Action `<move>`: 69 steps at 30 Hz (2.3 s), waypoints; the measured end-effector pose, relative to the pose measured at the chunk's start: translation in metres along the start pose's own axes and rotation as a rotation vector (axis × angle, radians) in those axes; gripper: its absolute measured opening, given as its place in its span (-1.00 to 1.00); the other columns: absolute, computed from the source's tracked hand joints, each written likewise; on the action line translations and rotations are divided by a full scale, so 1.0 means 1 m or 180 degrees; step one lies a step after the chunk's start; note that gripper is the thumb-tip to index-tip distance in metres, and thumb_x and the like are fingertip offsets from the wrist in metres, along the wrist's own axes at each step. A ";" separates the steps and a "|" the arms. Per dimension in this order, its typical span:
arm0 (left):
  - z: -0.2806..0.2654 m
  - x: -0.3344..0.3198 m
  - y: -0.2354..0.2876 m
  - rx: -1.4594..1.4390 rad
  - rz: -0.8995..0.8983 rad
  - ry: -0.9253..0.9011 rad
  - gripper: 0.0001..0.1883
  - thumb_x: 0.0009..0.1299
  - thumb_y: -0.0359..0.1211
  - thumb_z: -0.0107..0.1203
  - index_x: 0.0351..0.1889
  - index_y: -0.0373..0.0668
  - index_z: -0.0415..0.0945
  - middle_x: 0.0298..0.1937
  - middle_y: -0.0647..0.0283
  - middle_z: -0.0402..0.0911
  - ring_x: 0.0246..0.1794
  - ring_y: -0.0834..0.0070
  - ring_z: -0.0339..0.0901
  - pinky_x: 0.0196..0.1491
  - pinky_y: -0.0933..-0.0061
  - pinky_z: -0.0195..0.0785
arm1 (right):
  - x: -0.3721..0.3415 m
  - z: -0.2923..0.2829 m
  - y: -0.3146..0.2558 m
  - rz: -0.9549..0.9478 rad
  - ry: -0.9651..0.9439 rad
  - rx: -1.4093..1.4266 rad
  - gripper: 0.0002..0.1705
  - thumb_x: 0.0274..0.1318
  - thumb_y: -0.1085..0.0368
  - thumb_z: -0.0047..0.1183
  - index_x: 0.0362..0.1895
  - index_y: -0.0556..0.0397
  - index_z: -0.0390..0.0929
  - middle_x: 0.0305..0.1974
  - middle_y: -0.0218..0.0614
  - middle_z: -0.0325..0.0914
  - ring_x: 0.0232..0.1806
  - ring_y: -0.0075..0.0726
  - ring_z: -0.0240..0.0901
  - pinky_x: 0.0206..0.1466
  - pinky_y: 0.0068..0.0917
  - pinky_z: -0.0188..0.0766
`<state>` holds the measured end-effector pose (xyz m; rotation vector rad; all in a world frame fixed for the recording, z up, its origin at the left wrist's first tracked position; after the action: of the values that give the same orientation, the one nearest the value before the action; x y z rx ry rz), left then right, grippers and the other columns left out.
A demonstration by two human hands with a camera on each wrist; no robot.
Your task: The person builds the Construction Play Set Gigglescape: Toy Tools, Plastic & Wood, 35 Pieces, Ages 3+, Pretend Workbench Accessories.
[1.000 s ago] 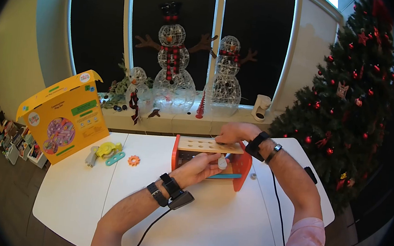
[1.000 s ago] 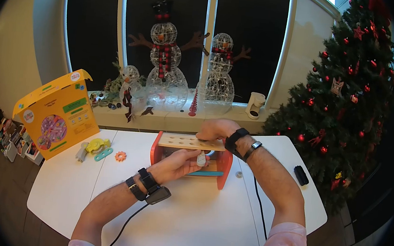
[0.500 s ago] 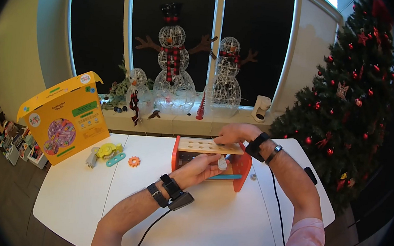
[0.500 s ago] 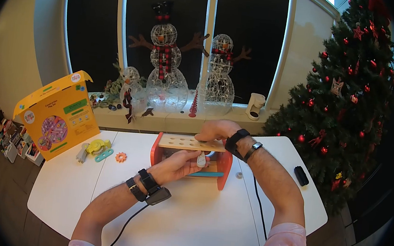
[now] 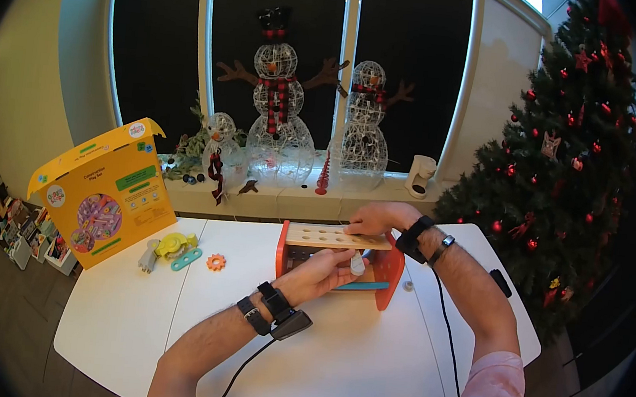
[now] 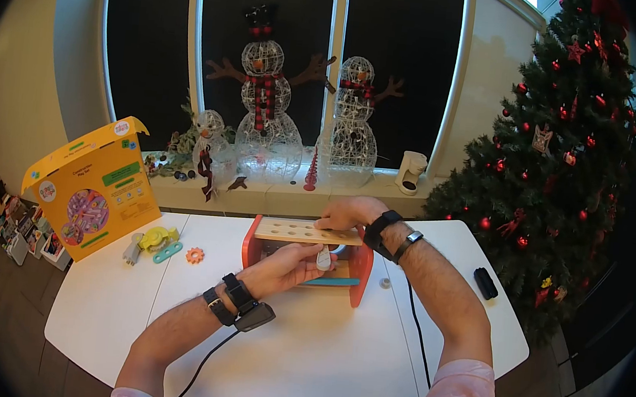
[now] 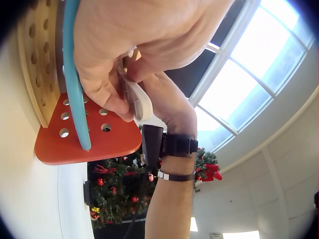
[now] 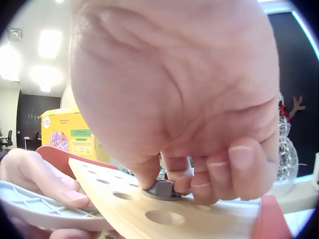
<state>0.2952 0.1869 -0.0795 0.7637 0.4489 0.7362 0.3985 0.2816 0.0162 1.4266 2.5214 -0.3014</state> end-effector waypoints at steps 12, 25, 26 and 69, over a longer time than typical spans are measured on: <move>0.012 -0.027 -0.005 0.0452 -0.0277 0.0040 -0.64 0.85 -0.24 0.04 0.44 -0.25 0.46 0.30 0.16 0.73 0.30 0.36 0.75 0.45 0.27 0.66 | -0.067 -0.027 -0.034 0.0268 0.0868 -0.0119 -0.29 0.58 -0.33 0.04 0.08 0.05 0.86 -0.02 0.09 0.84 0.05 0.29 0.77 0.17 0.14 0.64; 0.073 -0.095 0.022 0.2034 0.0647 -0.0436 -0.53 0.82 -0.06 0.15 0.52 -0.10 0.61 0.36 0.50 0.63 0.30 0.71 0.47 0.29 0.45 0.35 | -0.209 0.021 -0.088 -0.0804 0.0977 0.2015 -0.54 0.76 0.01 0.03 0.08 0.16 0.76 -0.31 -0.17 0.77 -0.27 -0.18 0.73 -0.08 -0.21 0.63; 0.075 -0.094 0.022 0.2039 0.0652 -0.0446 -0.53 0.82 -0.06 0.15 0.52 -0.10 0.61 0.36 0.50 0.63 0.30 0.71 0.47 0.29 0.45 0.35 | -0.212 0.022 -0.090 -0.0916 0.0983 0.2044 -0.59 0.75 0.07 0.05 0.15 0.17 0.72 -0.29 -0.21 0.76 -0.26 -0.25 0.71 -0.07 -0.26 0.62; -0.054 -0.137 0.073 0.2098 -0.0086 0.1407 -0.12 0.66 0.44 0.01 0.57 -0.09 0.53 0.47 0.20 0.60 0.46 0.19 0.51 0.52 0.03 0.37 | -0.145 0.099 0.021 0.0637 0.0798 0.4416 0.06 0.68 -0.51 -0.23 0.63 0.24 0.41 0.47 0.07 0.51 0.33 0.11 0.67 0.22 0.05 0.86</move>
<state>0.1398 0.1471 -0.0449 1.2078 1.1346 0.7359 0.4989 0.1459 -0.0365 2.1155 2.2037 -2.2225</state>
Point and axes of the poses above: each hand's wrist, its own x-axis towards the middle knuckle, its own z-axis out of the palm, y = z × x, the point moved 8 cm from there along x, towards the middle knuckle
